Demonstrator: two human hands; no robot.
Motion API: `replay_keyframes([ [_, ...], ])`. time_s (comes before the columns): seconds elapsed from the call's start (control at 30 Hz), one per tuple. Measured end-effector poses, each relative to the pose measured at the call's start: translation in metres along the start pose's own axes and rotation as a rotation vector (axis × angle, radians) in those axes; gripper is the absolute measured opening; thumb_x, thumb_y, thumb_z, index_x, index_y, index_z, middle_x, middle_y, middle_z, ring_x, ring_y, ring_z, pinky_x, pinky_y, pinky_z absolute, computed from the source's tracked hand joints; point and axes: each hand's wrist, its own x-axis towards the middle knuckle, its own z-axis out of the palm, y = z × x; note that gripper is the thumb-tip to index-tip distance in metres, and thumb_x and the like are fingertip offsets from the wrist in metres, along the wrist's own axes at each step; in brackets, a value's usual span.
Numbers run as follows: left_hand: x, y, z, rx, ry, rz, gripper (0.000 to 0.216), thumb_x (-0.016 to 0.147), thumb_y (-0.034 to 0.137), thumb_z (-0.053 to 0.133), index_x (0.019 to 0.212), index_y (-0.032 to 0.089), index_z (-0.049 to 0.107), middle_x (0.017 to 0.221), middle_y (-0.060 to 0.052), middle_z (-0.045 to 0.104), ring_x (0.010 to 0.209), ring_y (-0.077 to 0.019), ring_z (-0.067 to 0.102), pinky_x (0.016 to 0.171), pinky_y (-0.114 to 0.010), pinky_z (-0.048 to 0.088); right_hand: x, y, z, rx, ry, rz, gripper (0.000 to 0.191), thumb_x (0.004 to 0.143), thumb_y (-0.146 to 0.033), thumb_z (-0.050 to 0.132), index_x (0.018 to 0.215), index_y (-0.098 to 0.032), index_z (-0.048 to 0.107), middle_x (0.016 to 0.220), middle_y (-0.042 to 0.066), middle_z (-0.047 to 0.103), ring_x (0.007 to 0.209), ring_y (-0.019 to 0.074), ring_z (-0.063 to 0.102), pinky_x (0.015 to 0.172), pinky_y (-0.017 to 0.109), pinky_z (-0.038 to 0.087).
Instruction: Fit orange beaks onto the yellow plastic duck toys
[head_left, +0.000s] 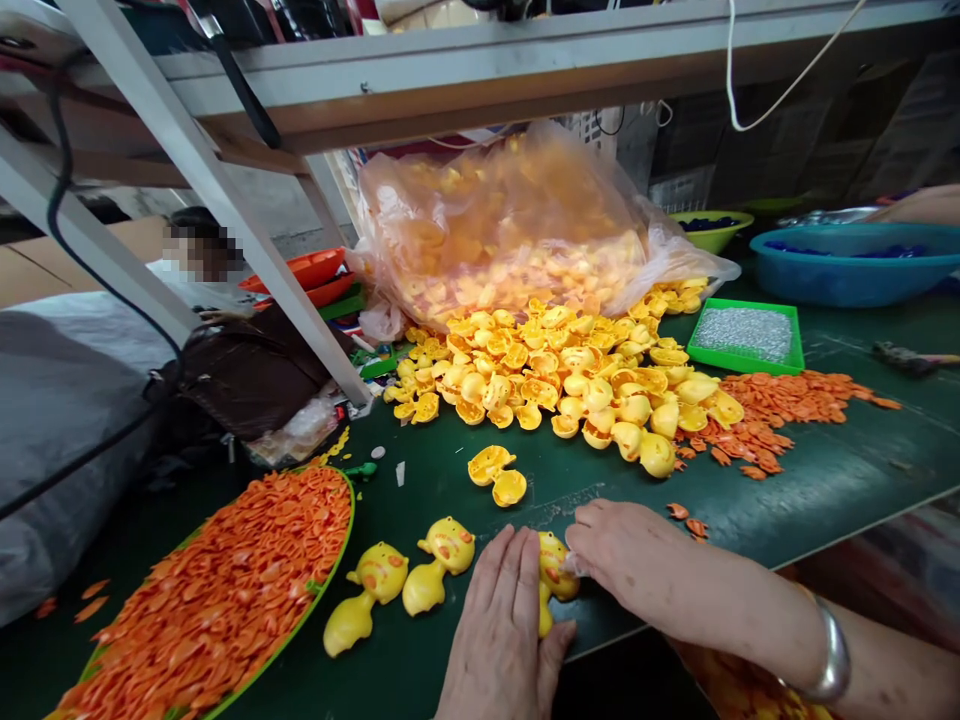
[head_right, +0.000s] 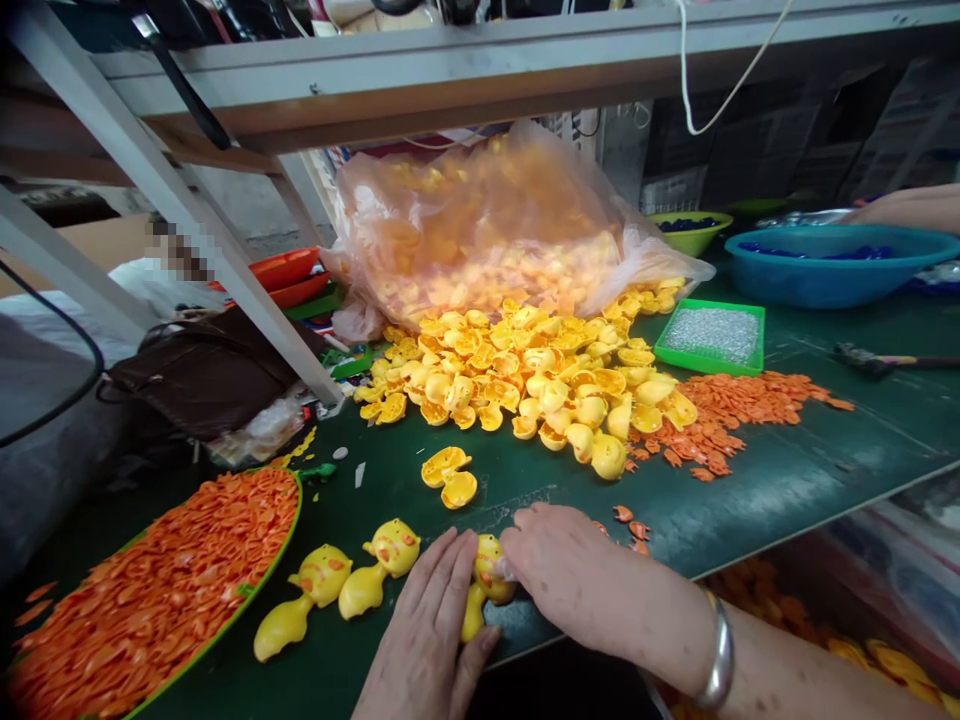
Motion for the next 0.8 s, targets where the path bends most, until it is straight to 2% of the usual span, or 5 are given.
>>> replay_keyframes([
  [0.2,0.000,-0.004,0.002,0.027,-0.011,0.049,0.065,0.088,0.039,0.048,0.141,0.008,0.026,0.137,-0.016,0.048,0.128,-0.0284,0.042,0.098,-0.041,0.047,0.006,0.000,-0.017,0.115,-0.051,-0.023,0.022,0.081,-0.002,0.046,0.083,-0.018,0.061,0.081,0.005,0.064,0.080,0.0195,0.058,0.072,0.028,0.038],
  [0.47,0.005,-0.005,0.007,0.007,-0.034,0.056,0.064,0.085,0.036,0.053,0.136,0.003,0.032,0.133,-0.020,0.050,0.125,-0.0307,0.046,0.095,-0.044,0.050,0.018,0.006,-0.003,0.290,-0.144,0.032,0.021,0.090,-0.013,0.045,0.073,-0.020,0.056,0.073,-0.002,0.062,0.069,0.0160,0.055,0.062,0.027,0.033],
  [0.6,0.003,-0.001,0.003,0.089,0.011,0.035,0.059,0.086,0.037,0.050,0.134,0.006,0.036,0.132,-0.014,0.053,0.127,-0.0303,0.044,0.096,-0.046,0.048,0.014,0.007,-0.002,0.272,-0.116,0.054,0.023,0.093,-0.021,0.045,0.074,-0.020,0.058,0.072,0.000,0.062,0.072,0.0169,0.056,0.062,0.028,0.033],
  [0.7,-0.006,-0.003,0.001,0.184,0.087,-0.023,0.058,0.085,0.035,0.051,0.133,0.005,0.038,0.129,-0.013,0.055,0.129,-0.0328,0.039,0.096,-0.049,0.046,0.019,0.005,-0.002,0.251,-0.042,0.182,0.026,0.092,-0.032,0.049,0.071,-0.020,0.058,0.069,0.000,0.059,0.065,0.0163,0.055,0.059,0.028,0.033],
  [0.8,-0.018,-0.011,-0.003,0.269,0.127,-0.135,0.054,0.084,0.031,0.052,0.131,0.007,0.041,0.128,-0.012,0.056,0.132,-0.0347,0.033,0.098,-0.051,0.042,0.039,-0.003,-0.001,0.195,0.132,0.216,0.006,0.088,-0.023,0.055,0.086,-0.019,0.059,0.087,0.003,0.060,0.080,0.0188,0.055,0.066,0.029,0.040],
])
